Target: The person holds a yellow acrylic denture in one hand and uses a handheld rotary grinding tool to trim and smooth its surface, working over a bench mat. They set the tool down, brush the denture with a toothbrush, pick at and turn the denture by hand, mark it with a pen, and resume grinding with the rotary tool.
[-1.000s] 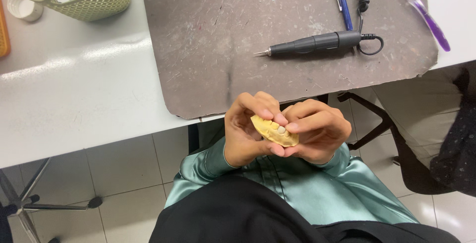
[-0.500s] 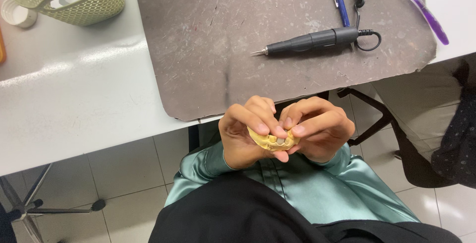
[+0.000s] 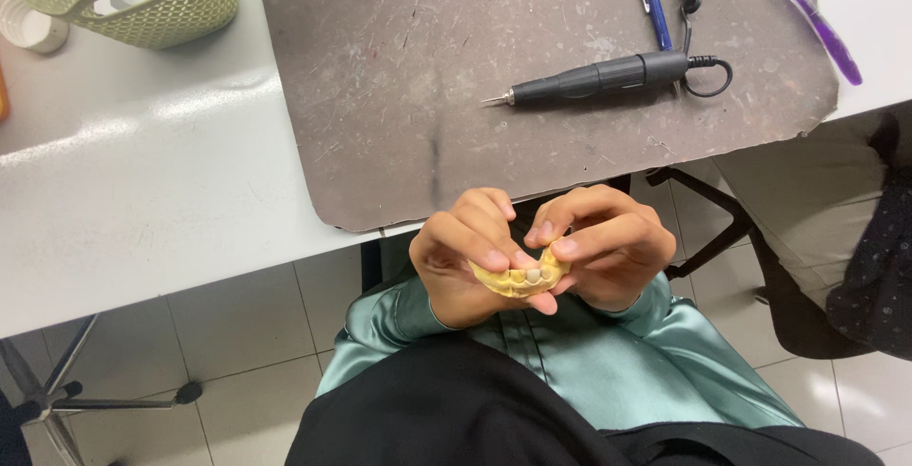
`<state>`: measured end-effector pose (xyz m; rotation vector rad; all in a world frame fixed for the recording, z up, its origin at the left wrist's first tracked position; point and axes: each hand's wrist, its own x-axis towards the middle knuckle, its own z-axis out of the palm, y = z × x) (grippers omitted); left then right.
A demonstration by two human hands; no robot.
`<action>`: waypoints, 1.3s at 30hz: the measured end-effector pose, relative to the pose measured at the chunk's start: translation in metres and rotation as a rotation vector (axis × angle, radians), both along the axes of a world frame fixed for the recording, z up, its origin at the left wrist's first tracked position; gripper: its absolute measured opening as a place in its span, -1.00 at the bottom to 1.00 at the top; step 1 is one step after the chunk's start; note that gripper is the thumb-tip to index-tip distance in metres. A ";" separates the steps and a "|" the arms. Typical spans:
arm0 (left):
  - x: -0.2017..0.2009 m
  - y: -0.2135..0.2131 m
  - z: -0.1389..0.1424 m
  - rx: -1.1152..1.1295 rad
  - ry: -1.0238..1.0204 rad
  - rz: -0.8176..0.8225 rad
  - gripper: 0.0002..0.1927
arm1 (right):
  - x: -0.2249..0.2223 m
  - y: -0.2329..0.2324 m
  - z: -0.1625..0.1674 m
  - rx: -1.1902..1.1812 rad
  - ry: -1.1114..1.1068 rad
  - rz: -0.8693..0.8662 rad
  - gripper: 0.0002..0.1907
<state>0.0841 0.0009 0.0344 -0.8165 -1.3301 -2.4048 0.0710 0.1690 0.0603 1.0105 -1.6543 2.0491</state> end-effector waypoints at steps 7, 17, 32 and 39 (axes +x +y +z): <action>-0.001 0.009 0.003 0.019 0.197 0.288 -0.47 | 0.001 -0.004 0.002 0.109 -0.011 -0.060 -0.69; -0.009 -0.001 0.005 -0.077 0.354 0.379 -0.42 | 0.000 -0.004 0.005 0.174 0.025 0.009 -0.71; 0.003 -0.006 0.009 0.004 -0.127 -0.043 -0.39 | 0.006 -0.014 0.000 0.035 0.083 -0.185 -0.69; -0.003 -0.014 0.024 0.020 -0.314 -0.181 -0.34 | -0.005 -0.013 0.009 0.142 0.033 -0.287 -0.71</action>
